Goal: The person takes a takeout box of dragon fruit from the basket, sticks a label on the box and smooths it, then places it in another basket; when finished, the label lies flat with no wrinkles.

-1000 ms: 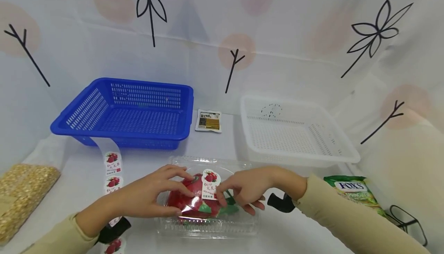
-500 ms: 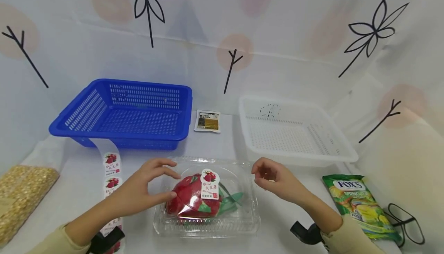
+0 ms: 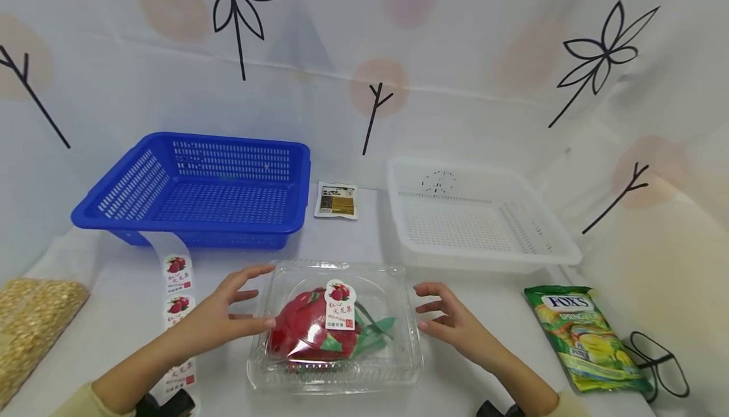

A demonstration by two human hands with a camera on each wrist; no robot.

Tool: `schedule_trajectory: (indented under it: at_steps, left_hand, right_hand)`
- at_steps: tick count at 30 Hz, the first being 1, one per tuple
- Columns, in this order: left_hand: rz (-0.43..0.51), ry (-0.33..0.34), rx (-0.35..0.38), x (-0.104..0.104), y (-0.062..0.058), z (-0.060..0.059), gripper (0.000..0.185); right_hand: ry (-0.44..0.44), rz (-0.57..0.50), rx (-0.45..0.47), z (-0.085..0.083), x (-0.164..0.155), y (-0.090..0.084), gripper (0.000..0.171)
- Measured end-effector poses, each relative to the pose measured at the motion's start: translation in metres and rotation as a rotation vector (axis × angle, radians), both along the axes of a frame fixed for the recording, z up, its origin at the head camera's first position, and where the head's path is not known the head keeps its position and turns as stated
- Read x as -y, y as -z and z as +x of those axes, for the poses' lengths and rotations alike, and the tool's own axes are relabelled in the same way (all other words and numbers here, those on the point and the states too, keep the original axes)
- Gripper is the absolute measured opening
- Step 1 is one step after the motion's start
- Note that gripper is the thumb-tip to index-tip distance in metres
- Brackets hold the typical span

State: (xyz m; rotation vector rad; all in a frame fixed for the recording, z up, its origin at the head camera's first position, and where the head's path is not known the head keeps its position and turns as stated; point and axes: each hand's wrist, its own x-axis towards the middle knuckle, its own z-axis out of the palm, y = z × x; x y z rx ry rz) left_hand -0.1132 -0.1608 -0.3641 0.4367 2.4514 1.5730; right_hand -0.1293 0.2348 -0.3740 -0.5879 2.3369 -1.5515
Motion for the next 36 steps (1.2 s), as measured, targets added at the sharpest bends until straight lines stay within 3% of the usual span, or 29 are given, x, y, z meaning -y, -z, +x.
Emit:
schedule_trajectory:
  at_steps: [5,13,18,28,36]
  left_hand:
    - [0.069,0.026,0.156,0.000,0.004,0.002,0.082]
    - [0.237,0.078,0.369,-0.003,0.013,0.004,0.094]
    - [0.259,0.071,0.415,-0.008,0.015,0.008,0.099]
    - [0.344,-0.003,0.497,-0.017,0.015,0.010,0.101]
    - [0.328,0.034,0.500,-0.018,0.014,0.006,0.098]
  right_hand:
    - [0.026,0.011,0.004,-0.001,-0.005,0.007,0.052]
    - [0.327,-0.031,0.073,-0.012,-0.020,0.013,0.052]
    - [0.497,-0.082,0.125,-0.021,-0.031,0.009,0.058]
    - [0.743,-0.373,0.262,-0.032,-0.052,-0.003,0.070]
    - [0.850,-0.603,0.331,-0.043,-0.057,-0.013,0.080]
